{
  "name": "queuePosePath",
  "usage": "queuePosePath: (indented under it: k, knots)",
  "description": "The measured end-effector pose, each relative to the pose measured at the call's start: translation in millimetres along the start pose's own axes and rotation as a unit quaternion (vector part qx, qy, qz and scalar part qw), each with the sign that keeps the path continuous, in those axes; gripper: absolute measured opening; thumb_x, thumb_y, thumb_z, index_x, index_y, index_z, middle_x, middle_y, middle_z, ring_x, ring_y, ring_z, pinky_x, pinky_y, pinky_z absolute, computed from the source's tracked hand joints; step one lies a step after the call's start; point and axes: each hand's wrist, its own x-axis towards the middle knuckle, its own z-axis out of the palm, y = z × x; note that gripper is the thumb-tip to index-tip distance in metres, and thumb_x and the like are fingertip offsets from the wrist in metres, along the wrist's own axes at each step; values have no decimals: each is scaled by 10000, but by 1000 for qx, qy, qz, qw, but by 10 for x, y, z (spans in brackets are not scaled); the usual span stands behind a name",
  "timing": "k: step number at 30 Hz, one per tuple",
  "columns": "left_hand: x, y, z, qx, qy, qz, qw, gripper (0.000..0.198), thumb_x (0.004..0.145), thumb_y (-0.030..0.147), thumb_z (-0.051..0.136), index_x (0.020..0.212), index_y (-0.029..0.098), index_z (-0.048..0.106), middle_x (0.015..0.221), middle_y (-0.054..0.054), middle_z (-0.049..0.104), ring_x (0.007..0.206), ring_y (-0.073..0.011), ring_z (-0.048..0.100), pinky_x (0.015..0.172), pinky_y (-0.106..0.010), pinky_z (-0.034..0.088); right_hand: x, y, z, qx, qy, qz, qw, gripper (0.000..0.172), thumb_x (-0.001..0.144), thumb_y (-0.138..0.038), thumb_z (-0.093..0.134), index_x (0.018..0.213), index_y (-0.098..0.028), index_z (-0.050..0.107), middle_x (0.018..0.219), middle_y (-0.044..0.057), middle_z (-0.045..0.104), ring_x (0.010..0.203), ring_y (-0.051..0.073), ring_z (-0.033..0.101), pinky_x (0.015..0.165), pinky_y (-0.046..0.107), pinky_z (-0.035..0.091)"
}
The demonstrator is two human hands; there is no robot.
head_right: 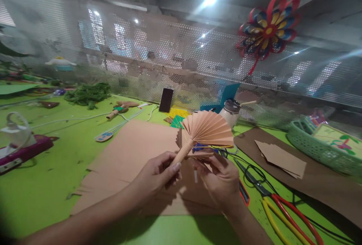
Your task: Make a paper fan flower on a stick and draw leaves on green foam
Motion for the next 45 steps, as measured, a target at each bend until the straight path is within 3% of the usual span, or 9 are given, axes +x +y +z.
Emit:
queuePosePath:
  k: [8,14,25,29,39,45]
  knots:
    - [9,28,11,-5,-15,-9,1000,203,805,360,632,843,165,592,642,-10,555,515,-111,467,500,-237,360,-47,51,-10,4,18,14,1000,225,738,-106,736,868,-287,772,756,-11,771,590,169,698,576,252,606]
    - [-9,45,10,-16,-18,-20,999,233,794,395,641,815,170,584,616,-2,543,498,-109,463,488,-239,341,-73,73,-5,-28,18,-23,999,227,758,-95,718,880,-282,756,783,-7,773,622,179,706,612,269,613]
    - [-39,129,-8,126,5,-14,992,272,813,419,596,863,153,607,620,13,541,563,-129,492,531,-239,361,-129,162,-35,-158,1,-119,980,249,800,-89,702,967,-273,711,869,-3,767,728,178,732,638,254,581]
    - [-43,128,-25,170,21,1,985,283,825,440,568,795,161,600,578,26,506,553,-130,459,529,-242,340,-149,155,8,-184,-5,-149,972,271,794,-73,703,974,-276,710,889,-5,765,799,181,730,744,278,578]
    - [-38,123,-38,238,50,11,970,246,809,413,547,716,185,536,619,25,480,590,-130,434,540,-256,296,-131,110,81,-176,-1,-183,967,245,803,-55,699,960,-243,690,858,-6,762,770,156,719,804,267,570]
    - [-41,133,-37,225,46,0,973,241,789,413,545,702,191,508,611,28,451,581,-127,435,529,-258,297,-195,165,81,-145,-17,-150,978,256,822,-40,664,988,-236,671,905,10,739,849,158,698,825,281,557]
